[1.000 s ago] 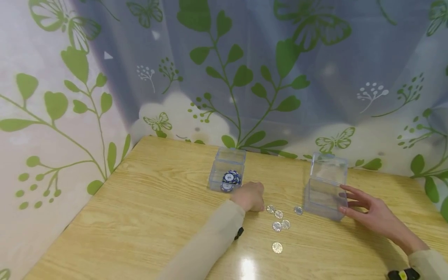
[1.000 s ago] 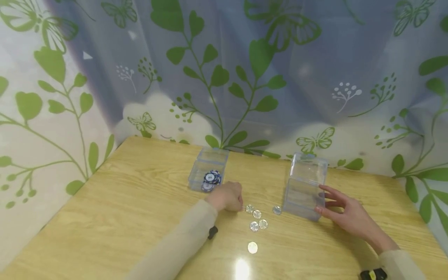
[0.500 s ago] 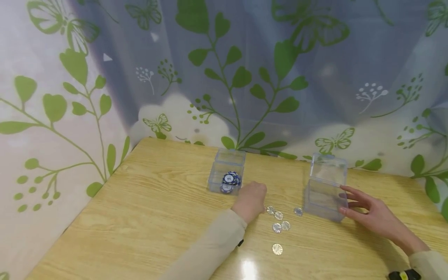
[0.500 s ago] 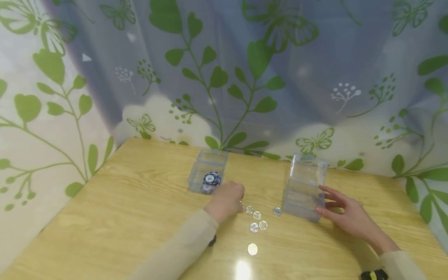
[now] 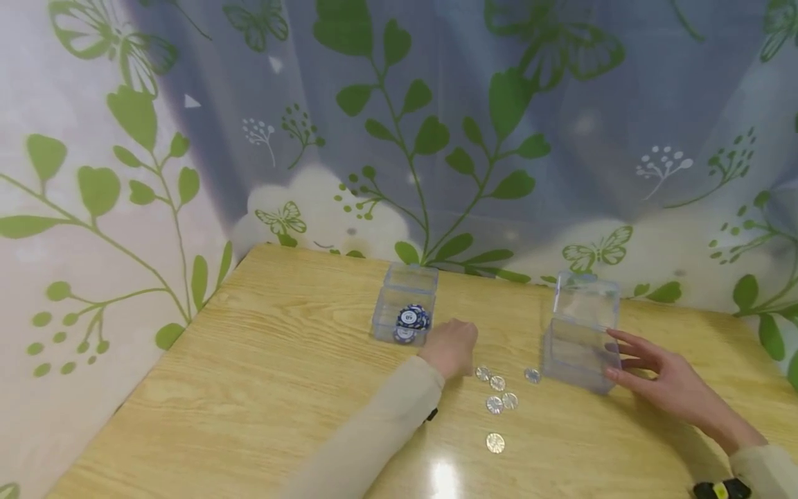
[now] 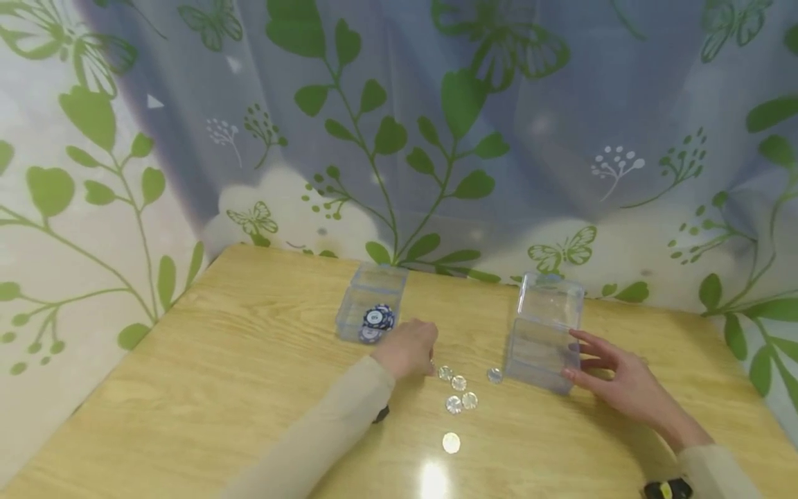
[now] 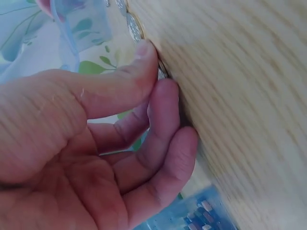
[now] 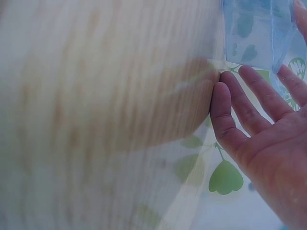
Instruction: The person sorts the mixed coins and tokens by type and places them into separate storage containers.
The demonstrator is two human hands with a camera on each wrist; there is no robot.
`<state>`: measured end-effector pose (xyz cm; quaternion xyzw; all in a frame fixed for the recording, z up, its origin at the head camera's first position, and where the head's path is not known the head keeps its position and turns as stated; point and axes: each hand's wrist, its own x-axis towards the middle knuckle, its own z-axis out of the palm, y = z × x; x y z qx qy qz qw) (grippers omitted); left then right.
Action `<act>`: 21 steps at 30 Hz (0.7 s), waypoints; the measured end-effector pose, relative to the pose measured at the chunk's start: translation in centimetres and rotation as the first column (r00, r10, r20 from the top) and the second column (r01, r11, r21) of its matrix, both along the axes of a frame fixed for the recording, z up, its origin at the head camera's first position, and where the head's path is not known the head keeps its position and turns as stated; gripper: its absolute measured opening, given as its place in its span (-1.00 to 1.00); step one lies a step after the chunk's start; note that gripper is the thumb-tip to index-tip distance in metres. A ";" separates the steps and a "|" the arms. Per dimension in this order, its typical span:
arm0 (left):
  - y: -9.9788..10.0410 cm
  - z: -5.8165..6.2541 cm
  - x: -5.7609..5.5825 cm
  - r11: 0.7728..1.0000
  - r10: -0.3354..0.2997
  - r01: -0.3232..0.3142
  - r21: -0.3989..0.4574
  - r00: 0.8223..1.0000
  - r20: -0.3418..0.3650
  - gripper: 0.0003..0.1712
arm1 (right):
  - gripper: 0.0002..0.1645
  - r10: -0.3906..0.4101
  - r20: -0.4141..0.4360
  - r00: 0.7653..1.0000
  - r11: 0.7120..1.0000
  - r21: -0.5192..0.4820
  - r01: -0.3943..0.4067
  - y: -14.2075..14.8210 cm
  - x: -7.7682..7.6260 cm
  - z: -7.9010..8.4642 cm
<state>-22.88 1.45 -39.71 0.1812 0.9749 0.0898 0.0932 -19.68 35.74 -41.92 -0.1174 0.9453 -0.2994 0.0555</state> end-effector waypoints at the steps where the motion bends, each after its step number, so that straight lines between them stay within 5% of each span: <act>1: 0.0 0.0 0.0 1.000 0.000 0.000 -0.013 1.000 0.018 -0.69 | -0.18 0.000 0.003 1.000 1.000 -0.003 0.000 0.0 0.1 0.0; 8: 0.1 0.0 0.2 0.999 -0.020 0.022 -0.029 0.998 0.059 -0.67 | -0.18 -0.003 0.014 1.000 1.000 0.017 0.003 -0.1 0.2 0.2; 15: -2.0 -0.6 1.3 0.986 -0.086 0.077 0.149 0.995 0.055 -0.76 | -0.18 -0.002 0.013 1.000 1.000 -0.018 0.002 0.0 0.4 -0.3; 21: -4.5 0.0 2.1 0.952 -0.153 0.147 0.267 0.988 0.004 -0.81 | -0.19 0.006 -0.013 1.000 1.000 -0.013 -0.006 0.1 0.1 -0.1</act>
